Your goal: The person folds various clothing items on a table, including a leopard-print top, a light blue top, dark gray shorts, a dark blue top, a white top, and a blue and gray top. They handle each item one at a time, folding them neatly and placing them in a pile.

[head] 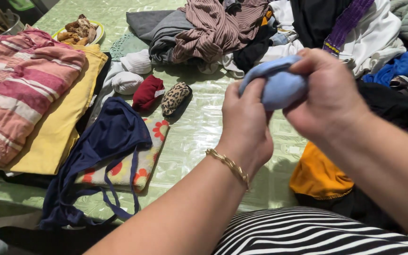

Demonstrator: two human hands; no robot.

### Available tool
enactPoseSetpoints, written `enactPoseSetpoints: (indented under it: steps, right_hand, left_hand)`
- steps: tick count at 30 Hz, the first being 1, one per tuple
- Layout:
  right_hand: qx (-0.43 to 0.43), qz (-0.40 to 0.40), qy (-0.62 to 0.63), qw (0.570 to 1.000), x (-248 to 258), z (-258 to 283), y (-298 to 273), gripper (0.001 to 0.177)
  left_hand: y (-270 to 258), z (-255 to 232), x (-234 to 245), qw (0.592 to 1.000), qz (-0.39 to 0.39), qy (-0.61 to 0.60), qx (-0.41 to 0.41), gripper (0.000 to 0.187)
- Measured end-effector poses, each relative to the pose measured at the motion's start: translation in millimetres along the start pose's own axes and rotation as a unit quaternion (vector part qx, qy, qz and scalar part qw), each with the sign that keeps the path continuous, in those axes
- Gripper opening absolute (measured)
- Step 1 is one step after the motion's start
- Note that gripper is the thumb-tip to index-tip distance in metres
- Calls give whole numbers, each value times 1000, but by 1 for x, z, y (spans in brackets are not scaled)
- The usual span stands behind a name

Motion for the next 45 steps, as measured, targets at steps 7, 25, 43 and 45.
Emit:
enactPoseSetpoints:
  steps: [7,25,43,45]
  right_hand:
    - [108,138,-152,973,3,-25,-31,28]
    - [-280,-54,86,954,1,-51,0,40]
    - [-149,-74,29,986,-52,-118,14,18]
    - [-188,-44,55,980,-55,-128,14,28]
  left_hand:
    - [14,5,4,933,-60,-247,256,28]
    - [-24,-24,24,786,91,452,-411,18]
    - [15,-66,181,946,179,-56,264,21]
    - [10,-78,185,883,336,-47,326,24]
Point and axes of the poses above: each hand's wrist, its own y-axis towards the middle knuckle, its own x-axis out of the back of the hand, z = x × y, the point moved 3 cm from there along y, towards the middle knuckle, and after that the axes turned 6 degrees about x, right-handed, at the moved point
